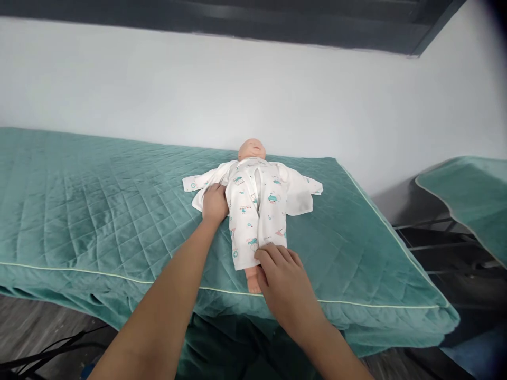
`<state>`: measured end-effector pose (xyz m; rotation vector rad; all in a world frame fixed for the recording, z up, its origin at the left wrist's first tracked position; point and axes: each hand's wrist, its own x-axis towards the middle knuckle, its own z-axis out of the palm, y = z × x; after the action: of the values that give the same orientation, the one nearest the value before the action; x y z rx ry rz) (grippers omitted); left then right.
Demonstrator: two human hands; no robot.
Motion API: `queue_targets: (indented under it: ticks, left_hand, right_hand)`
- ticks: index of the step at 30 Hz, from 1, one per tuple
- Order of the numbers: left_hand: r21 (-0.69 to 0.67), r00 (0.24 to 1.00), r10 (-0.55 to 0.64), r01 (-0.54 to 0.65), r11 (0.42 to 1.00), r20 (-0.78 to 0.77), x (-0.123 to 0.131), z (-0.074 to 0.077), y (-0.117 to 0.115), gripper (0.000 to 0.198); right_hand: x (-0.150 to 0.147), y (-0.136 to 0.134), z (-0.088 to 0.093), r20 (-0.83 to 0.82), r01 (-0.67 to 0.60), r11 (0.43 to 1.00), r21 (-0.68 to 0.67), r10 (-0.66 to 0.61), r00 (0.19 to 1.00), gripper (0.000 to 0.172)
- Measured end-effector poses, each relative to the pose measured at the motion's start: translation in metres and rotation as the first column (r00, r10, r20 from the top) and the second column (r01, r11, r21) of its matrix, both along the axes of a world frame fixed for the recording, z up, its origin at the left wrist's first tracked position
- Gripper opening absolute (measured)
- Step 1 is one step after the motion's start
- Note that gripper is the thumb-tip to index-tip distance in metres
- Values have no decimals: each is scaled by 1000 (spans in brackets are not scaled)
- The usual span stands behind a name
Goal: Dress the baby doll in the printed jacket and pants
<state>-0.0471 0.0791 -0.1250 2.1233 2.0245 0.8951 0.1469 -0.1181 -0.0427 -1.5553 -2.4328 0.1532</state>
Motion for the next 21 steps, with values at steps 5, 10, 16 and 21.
queue_targets:
  ticks: [5, 10, 16, 21]
  left_hand:
    - [-7, 998, 1, -2, 1000, -64, 1, -2, 2, 24]
    - [-23, 997, 6, -8, 1000, -73, 2, -2, 3, 26]
    - [-44, 999, 33, -34, 998, -26, 3, 0, 2, 28]
    - [-31, 995, 14, -17, 999, -95, 4, 4, -2, 32]
  right_hand:
    - [-2, 5, -12, 39, 48, 998, 28, -49, 998, 16]
    - [-4, -3, -9, -175, -4, 998, 58, 14, 984, 18]
    - [2, -19, 15, -267, -261, 964, 54, 266, 926, 18]
    - [7, -20, 8, -277, -212, 976, -38, 194, 941, 18]
